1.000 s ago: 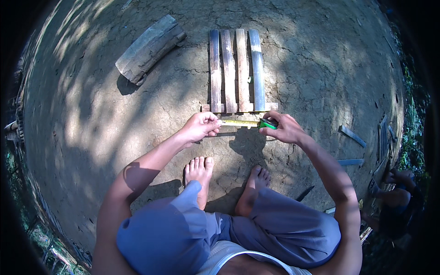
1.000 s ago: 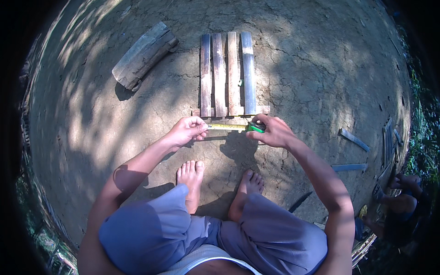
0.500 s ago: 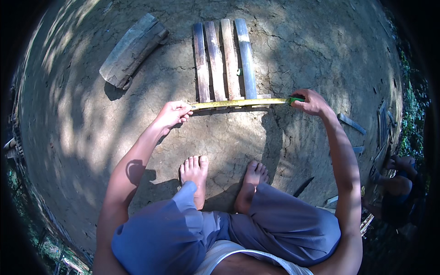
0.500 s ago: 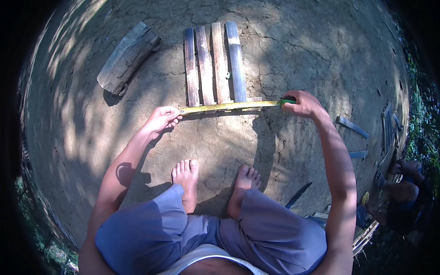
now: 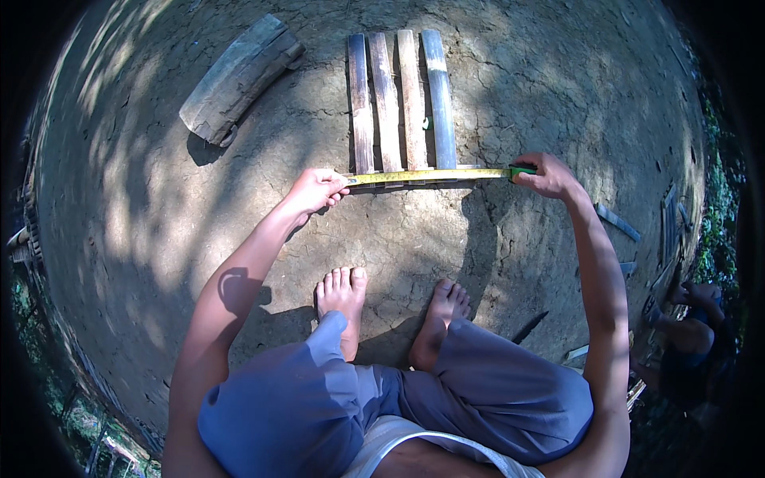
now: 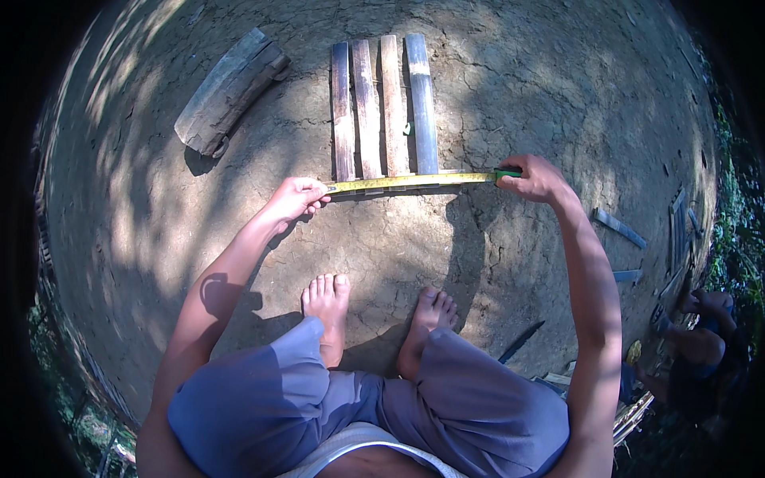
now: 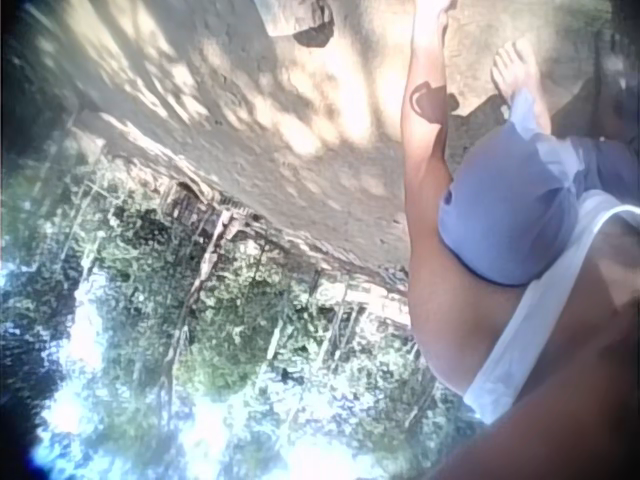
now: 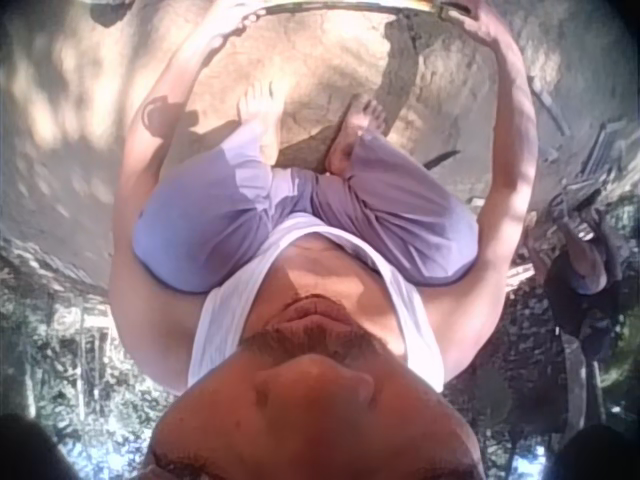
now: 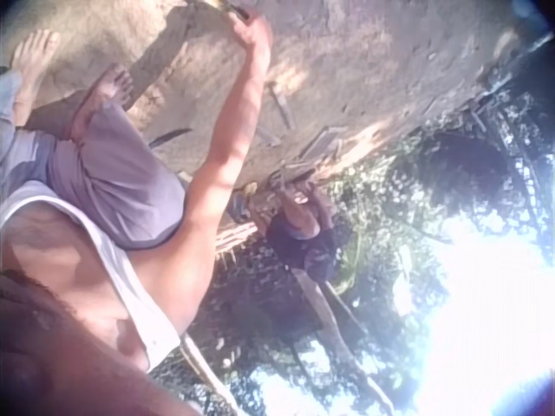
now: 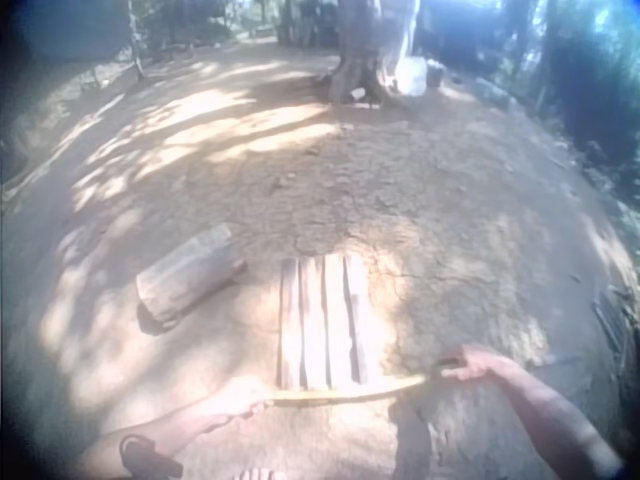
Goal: The person measures several bamboo strips with a measuring tape and trims the ends with an axe while sitting on the ground.
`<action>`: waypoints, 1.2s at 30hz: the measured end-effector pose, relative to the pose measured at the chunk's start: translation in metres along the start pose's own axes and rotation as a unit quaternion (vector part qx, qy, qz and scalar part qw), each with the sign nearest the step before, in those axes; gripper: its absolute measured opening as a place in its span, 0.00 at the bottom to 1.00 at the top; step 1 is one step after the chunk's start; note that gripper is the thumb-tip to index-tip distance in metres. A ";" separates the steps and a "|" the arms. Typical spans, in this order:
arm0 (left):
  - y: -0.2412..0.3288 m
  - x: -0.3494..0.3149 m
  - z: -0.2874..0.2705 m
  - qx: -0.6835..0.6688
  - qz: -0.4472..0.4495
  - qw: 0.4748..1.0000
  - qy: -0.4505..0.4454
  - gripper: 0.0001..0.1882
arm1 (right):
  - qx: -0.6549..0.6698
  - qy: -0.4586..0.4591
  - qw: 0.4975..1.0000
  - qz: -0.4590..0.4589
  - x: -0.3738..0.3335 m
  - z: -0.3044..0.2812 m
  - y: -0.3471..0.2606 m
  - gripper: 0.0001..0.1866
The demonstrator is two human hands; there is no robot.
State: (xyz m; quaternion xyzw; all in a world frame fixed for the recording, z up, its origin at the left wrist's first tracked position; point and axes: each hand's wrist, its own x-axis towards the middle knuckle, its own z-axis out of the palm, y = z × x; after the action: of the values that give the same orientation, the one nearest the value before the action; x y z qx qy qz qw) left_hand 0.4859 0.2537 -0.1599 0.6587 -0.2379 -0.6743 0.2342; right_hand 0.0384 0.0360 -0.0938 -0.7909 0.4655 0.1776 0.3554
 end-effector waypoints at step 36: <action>0.002 0.018 0.015 0.140 0.022 0.989 0.033 0.10 | -0.033 -0.055 0.995 0.071 0.004 -0.003 -0.008 0.33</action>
State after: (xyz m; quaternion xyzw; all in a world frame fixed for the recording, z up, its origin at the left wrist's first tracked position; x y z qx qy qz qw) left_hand 0.4703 0.2408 -0.1723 0.7015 -0.3366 -0.6068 0.1627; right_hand 0.0476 0.0335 -0.0909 -0.7564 0.4942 0.2605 0.3403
